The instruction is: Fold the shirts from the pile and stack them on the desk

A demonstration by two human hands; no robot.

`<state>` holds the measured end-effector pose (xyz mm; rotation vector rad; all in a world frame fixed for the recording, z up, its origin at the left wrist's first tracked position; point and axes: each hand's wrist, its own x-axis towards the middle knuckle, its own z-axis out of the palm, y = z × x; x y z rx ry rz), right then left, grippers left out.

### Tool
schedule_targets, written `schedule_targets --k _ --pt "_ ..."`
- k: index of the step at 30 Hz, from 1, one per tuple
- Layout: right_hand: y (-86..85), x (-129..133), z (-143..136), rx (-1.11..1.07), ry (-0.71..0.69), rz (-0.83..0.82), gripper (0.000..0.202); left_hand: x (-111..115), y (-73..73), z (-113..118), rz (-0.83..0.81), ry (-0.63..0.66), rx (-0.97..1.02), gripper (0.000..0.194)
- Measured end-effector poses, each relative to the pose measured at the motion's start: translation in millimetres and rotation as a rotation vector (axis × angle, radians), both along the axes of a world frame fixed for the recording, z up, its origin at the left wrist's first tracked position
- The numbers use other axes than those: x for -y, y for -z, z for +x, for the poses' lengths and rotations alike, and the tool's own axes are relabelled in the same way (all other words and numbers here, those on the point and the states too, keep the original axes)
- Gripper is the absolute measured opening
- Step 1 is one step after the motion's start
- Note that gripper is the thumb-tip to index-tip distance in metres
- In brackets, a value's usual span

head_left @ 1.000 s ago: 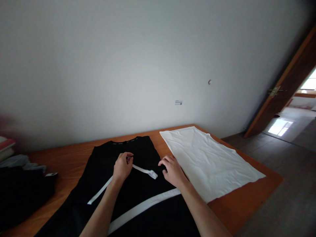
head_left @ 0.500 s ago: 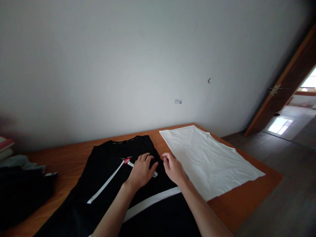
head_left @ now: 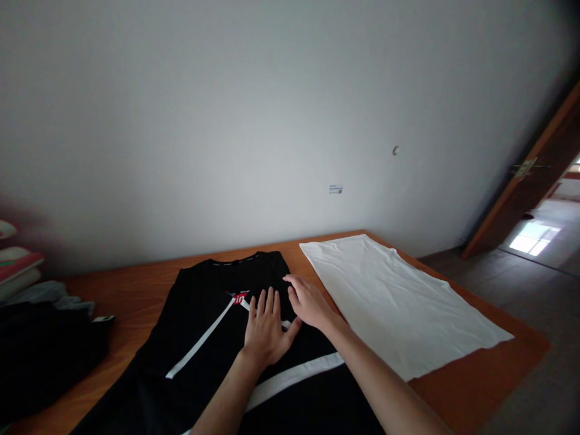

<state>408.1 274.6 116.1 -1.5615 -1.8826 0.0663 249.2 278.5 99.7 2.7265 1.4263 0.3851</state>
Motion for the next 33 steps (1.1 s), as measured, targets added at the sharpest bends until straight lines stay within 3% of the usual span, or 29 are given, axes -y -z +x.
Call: schedule_targets --k 5,10,14,17,20,27,33 --pt "-9.1 -56 -11 0.128 -0.013 -0.232 0.045 -9 0.3 -4 0.115 -0.077 -0.010 0.055" --pt "-0.6 -85 -20 0.140 0.057 -0.321 0.051 -16 3.9 -9 0.120 -0.197 -0.059 0.070" --pt "15.9 -86 -26 0.122 0.159 -0.351 0.059 -22 8.4 -13 0.086 -0.187 -0.036 0.070" --pt "20.6 -82 -28 0.148 0.186 -0.365 0.061 -34 6.0 -25 0.077 -0.165 0.076 0.052" --pt "19.3 -80 -28 0.190 0.180 -0.385 0.064 -51 -3.9 -45 0.073 -0.168 0.213 0.040" --pt "18.6 -80 -28 0.210 0.186 -0.390 0.066 -82 -35.5 -90 0.057 -0.245 0.458 0.031" --pt "19.5 -80 -29 0.210 0.187 -0.381 0.066 -93 -37.1 -105 -0.053 -0.339 0.605 0.039"
